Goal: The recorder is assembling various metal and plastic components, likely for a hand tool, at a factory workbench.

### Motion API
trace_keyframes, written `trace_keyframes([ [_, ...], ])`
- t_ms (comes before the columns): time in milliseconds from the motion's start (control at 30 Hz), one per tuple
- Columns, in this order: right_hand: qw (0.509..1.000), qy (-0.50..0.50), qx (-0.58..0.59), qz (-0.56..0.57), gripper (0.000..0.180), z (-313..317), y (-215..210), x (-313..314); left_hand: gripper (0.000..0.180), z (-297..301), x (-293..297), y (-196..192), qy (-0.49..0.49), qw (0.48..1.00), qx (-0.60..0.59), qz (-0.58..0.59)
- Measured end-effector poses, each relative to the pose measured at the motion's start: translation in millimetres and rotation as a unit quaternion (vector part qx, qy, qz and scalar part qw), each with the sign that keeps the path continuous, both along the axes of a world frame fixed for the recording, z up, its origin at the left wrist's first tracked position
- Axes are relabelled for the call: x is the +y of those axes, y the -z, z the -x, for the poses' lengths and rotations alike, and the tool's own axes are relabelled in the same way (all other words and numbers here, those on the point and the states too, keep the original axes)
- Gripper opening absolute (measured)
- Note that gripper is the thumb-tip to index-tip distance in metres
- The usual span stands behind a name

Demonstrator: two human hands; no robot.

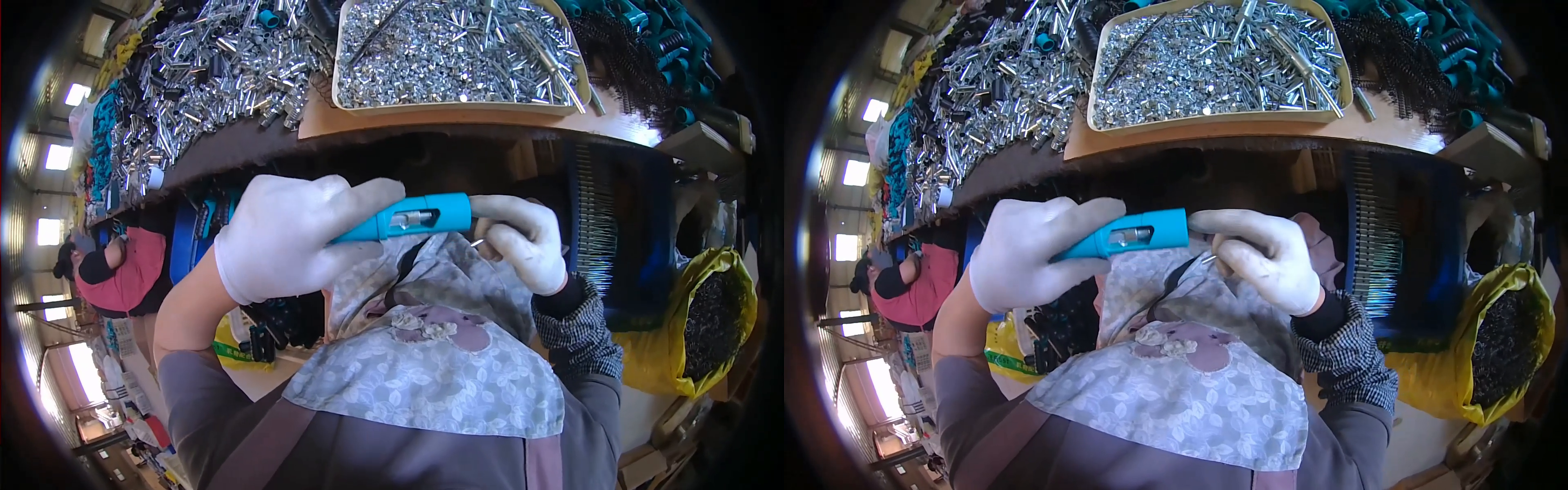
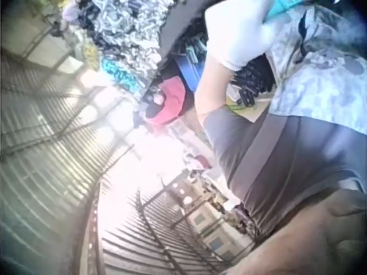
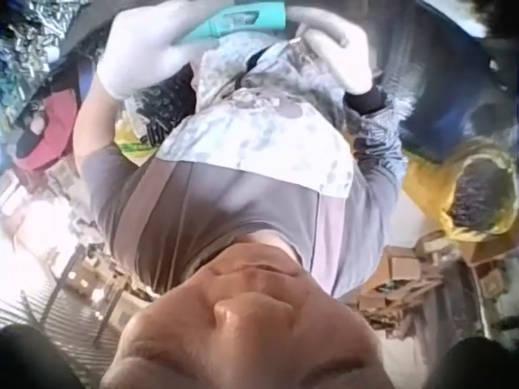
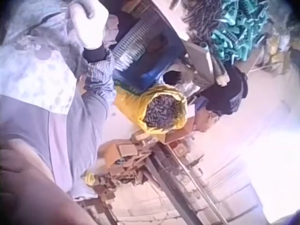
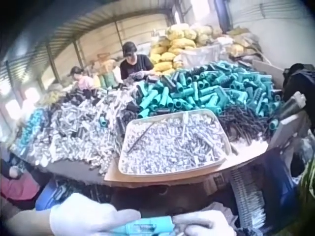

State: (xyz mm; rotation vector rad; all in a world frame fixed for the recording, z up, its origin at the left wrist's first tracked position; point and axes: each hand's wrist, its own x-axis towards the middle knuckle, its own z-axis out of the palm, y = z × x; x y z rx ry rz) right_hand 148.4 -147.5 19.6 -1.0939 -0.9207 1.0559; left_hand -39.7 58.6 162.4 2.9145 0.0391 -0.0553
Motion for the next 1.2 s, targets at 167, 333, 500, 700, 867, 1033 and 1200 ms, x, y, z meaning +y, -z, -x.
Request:
trace_keyframes([
  [167,0.999,0.001,0.025,-0.021,0.050,14,6,8,0.047,-3,-1,-8,-0.002,0.993,0.001,-0.120],
  [333,0.998,0.005,0.067,-0.002,0.058,22,2,12,0.050,-17,-6,-10,0.012,0.985,0.038,-0.170],
  [500,0.994,-0.012,0.106,-0.015,0.059,20,3,12,0.051,-18,-4,-4,0.014,0.987,0.037,-0.157],
  [700,0.989,-0.060,0.127,-0.052,0.060,14,13,16,0.053,-26,-1,-6,-0.010,0.999,0.048,-0.001],
  [867,0.880,0.026,-0.414,-0.230,0.038,-13,24,29,0.053,-33,5,-2,-0.076,0.966,0.149,0.198],
  [1033,0.763,-0.016,-0.608,-0.218,0.033,-33,1,21,0.053,-24,4,17,-0.123,0.920,0.207,0.309],
  [1200,0.959,0.045,-0.195,-0.202,0.031,-34,17,-5,0.049,-2,-6,6,-0.051,0.987,0.096,0.122],
])
